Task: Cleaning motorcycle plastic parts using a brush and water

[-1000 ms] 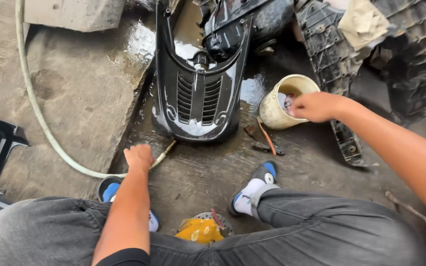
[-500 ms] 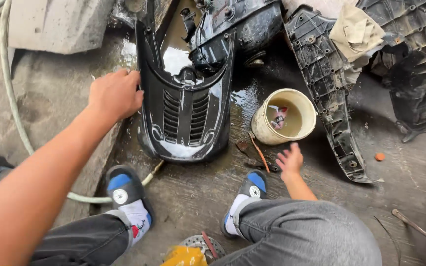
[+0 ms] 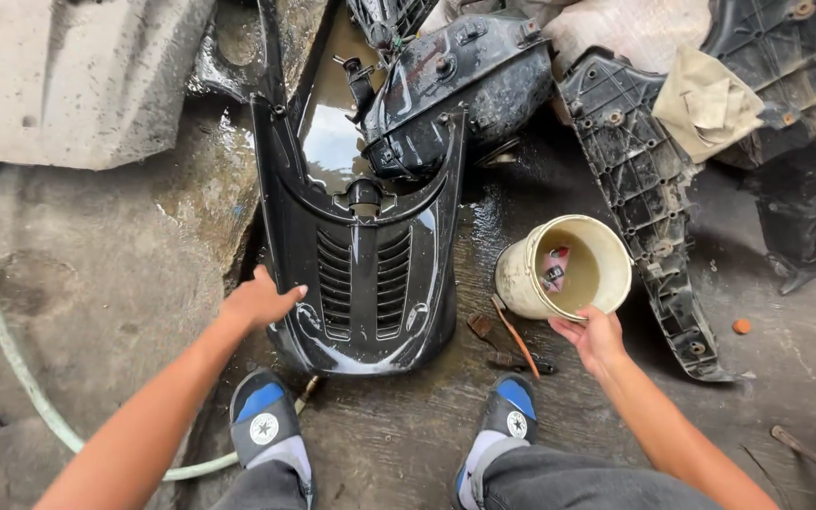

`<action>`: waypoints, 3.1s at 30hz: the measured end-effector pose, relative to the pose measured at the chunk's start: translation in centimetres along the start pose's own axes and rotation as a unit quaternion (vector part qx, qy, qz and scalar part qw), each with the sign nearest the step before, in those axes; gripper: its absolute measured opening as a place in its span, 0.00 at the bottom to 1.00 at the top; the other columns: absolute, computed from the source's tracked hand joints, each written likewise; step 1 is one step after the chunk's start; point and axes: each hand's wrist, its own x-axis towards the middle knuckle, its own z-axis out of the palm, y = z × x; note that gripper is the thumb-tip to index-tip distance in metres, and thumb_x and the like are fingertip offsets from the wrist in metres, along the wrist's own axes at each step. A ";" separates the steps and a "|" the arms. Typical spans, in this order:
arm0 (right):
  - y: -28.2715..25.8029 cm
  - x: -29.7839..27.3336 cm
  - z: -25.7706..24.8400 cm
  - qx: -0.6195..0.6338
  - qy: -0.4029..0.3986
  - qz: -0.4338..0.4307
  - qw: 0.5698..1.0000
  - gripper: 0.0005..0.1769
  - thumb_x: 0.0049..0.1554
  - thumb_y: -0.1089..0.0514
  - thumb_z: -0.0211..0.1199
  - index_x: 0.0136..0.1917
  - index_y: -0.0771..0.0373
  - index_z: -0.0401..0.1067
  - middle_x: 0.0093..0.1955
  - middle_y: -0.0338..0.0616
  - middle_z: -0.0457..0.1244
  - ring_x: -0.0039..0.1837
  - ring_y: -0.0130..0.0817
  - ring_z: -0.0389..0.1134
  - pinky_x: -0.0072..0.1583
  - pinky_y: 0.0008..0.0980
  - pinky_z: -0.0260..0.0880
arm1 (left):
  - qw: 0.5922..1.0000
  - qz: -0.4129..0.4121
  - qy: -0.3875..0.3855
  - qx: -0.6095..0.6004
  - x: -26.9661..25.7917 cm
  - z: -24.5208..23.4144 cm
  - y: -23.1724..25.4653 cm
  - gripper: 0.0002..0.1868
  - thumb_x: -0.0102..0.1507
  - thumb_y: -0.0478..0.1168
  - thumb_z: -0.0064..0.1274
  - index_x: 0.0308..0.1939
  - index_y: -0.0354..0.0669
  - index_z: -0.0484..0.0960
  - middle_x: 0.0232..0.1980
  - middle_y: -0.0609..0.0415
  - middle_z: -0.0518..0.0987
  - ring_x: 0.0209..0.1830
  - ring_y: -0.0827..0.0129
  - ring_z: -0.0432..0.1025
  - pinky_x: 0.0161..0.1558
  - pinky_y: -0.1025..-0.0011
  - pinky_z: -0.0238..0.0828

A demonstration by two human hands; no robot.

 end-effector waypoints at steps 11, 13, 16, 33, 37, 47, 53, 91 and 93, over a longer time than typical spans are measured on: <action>-0.4 4.1 2.8 0.004 -0.044 -0.014 0.999 0.27 0.53 0.63 0.55 0.65 0.57 0.53 0.50 0.63 0.66 0.51 0.62 0.75 0.60 0.60 0.77 | 0.991 0.020 0.111 -0.070 1.7 3.8 -2.5 0.35 0.66 0.64 0.46 0.61 0.38 0.79 0.53 0.29 0.81 0.56 0.36 0.77 0.54 0.47 0.76; -0.4 5.3 2.9 0.000 -0.062 -0.016 0.998 0.27 0.54 0.61 0.57 0.64 0.55 0.53 0.52 0.65 0.66 0.52 0.65 0.74 0.60 0.60 0.76 | 0.991 -0.005 0.114 -0.068 0.6 3.2 -2.1 0.35 0.65 0.67 0.44 0.60 0.42 0.79 0.53 0.32 0.81 0.56 0.38 0.77 0.54 0.48 0.76; 1.2 2.2 4.0 0.021 -0.099 -0.028 0.994 0.30 0.60 0.41 0.55 0.70 0.48 0.49 0.63 0.55 0.60 0.63 0.66 0.68 0.66 0.61 0.70 | 0.993 -0.042 0.091 -0.070 -2.7 1.3 -0.5 0.39 0.64 0.70 0.44 0.65 0.44 0.74 0.60 0.32 0.77 0.60 0.38 0.75 0.59 0.48 0.73; 10.8 -3.1 6.1 -0.767 -0.106 -0.272 0.571 0.21 0.59 0.40 0.64 0.57 0.54 0.77 0.51 0.39 0.69 0.50 0.34 0.76 0.47 0.32 0.80 | 0.956 -0.076 0.051 -0.279 0.5 7.7 -1.6 0.51 0.59 0.77 0.46 0.73 0.47 0.64 0.63 0.33 0.77 0.65 0.42 0.72 0.62 0.51 0.70; 10.4 -4.7 6.5 -0.754 -0.097 -0.335 0.556 0.15 0.57 0.47 0.66 0.52 0.57 0.74 0.49 0.43 0.67 0.54 0.45 0.74 0.54 0.41 0.74 | 0.949 -0.056 0.032 -0.308 -0.8 7.0 -1.5 0.58 0.55 0.76 0.53 0.77 0.43 0.58 0.67 0.29 0.73 0.68 0.39 0.69 0.64 0.51 0.69; 4.9 -7.2 5.4 -0.761 -0.120 -0.357 0.528 0.18 0.56 0.52 0.61 0.60 0.45 0.66 0.55 0.36 0.68 0.57 0.42 0.73 0.57 0.42 0.73 | 0.948 0.036 0.000 -0.317 -4.9 4.3 -0.7 0.68 0.50 0.50 0.75 0.82 0.46 0.41 0.75 0.28 0.64 0.75 0.37 0.61 0.72 0.48 0.60; -14.2 -16.6 13.6 -0.824 -0.143 -0.209 0.506 0.17 0.52 0.55 0.67 0.56 0.47 0.80 0.48 0.36 0.75 0.44 0.32 0.77 0.53 0.32 0.79 | 0.928 0.084 0.062 -0.357 -7.4 4.7 -0.1 0.64 0.49 0.38 0.72 0.78 0.47 0.41 0.64 0.39 0.76 0.59 0.54 0.77 0.63 0.58 0.70; -17.9 -13.6 24.7 -0.488 -0.262 -0.560 0.616 0.09 0.58 0.74 0.67 0.54 0.75 0.76 0.51 0.57 0.67 0.44 0.37 0.65 0.45 0.29 0.66 | 0.982 0.073 0.016 -0.173 -4.5 5.9 -0.1 0.82 0.49 0.43 0.76 0.79 0.60 0.15 0.66 0.29 0.69 0.59 0.43 0.73 0.61 0.54 0.71; -15.8 -14.3 27.5 -0.523 -0.301 -0.575 0.553 0.13 0.56 0.71 0.65 0.56 0.75 0.78 0.49 0.59 0.69 0.42 0.39 0.68 0.43 0.29 0.69 | 0.980 0.079 0.021 -0.180 -4.9 5.7 0.2 0.82 0.50 0.41 0.76 0.79 0.61 0.14 0.67 0.29 0.68 0.60 0.42 0.73 0.61 0.53 0.71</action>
